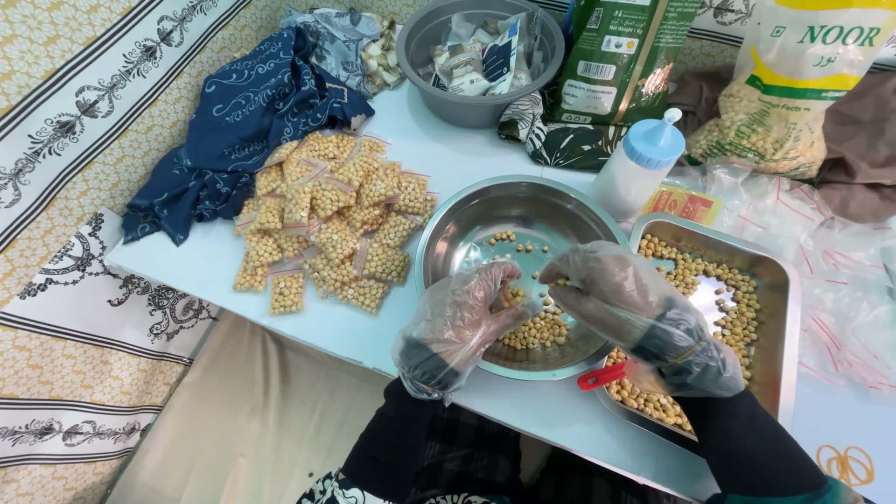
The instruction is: The person is manually portioning nuts from a large bowl into individual small plastic bags for packaging.
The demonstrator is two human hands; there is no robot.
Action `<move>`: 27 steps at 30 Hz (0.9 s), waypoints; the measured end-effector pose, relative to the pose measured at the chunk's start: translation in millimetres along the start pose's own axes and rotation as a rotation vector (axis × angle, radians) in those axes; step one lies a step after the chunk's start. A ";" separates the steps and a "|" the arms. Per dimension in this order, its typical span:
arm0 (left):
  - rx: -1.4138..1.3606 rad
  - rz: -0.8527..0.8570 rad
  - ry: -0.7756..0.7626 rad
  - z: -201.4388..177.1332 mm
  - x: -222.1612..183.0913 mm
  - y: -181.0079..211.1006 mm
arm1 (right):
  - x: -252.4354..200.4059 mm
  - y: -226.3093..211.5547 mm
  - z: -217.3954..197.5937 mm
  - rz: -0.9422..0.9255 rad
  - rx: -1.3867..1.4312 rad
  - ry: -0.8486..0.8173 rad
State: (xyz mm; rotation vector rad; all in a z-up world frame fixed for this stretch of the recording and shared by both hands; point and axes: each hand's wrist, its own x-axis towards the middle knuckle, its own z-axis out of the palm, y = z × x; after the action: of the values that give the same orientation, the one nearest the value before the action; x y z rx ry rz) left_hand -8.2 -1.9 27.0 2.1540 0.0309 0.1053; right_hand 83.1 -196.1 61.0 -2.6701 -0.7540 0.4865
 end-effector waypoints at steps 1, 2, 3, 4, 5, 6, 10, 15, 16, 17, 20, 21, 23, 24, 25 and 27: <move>0.039 -0.008 -0.036 -0.1 1.8 0.5 | 0.7 6.6 5.4 -0.144 0.091 0.163; 0.078 -0.016 -0.072 -0.1 3.4 1.1 | 1.2 13.2 10.8 -0.285 0.183 0.326; 0.077 -0.016 -0.072 1.7 4.3 0.8 | -2.6 6.2 7.9 -0.284 0.182 0.325; 0.083 -0.026 -0.081 3.3 4.6 0.1 | -6.3 -1.1 5.7 -0.333 0.173 0.388; 0.089 -0.035 -0.090 4.8 4.9 -0.7 | -9.8 -8.4 3.6 -0.381 0.165 0.451; 0.088 -0.039 -0.090 3.9 5.3 1.1 | -11.1 -10.4 1.0 -0.382 0.166 0.448; 0.040 0.008 -0.066 6.5 4.8 -3.9 | -12.6 -16.0 -1.6 -0.500 0.218 0.503; -0.151 0.098 -0.013 8.8 12.0 -14.5 | -21.3 -12.3 -10.7 -0.457 0.037 0.416; -0.201 0.124 -0.084 2.5 13.1 -6.8 | -21.5 -9.8 -7.7 -0.404 0.051 0.340; -0.252 0.149 -0.155 -3.8 14.2 0.7 | -21.6 -7.3 -4.5 -0.351 0.064 0.265; -0.303 0.114 -0.296 -5.5 25.5 0.2 | -17.6 -1.9 6.4 -0.352 0.029 0.328; -0.305 0.113 -0.299 -5.7 26.0 2.6 | -19.6 -5.1 4.6 -0.349 0.030 0.327; -0.371 0.041 -0.374 -7.4 28.9 8.1 | -22.4 -11.7 -0.2 -0.354 0.071 0.413; -0.371 0.041 -0.376 -5.7 30.3 4.9 | -18.2 -6.1 5.3 -0.353 0.071 0.413; -0.366 0.036 -0.381 -4.1 31.5 1.7 | -14.1 -0.7 10.8 -0.340 0.095 0.458; -0.362 0.030 -0.382 7.0 36.3 -16.6 | -7.9 2.6 18.4 -0.331 0.117 0.500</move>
State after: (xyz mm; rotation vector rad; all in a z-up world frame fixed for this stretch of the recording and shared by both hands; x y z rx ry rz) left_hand 28.9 3.7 11.6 1.7817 -0.2248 -0.2657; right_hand 70.4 -198.7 45.5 -2.3394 -0.9417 -0.2092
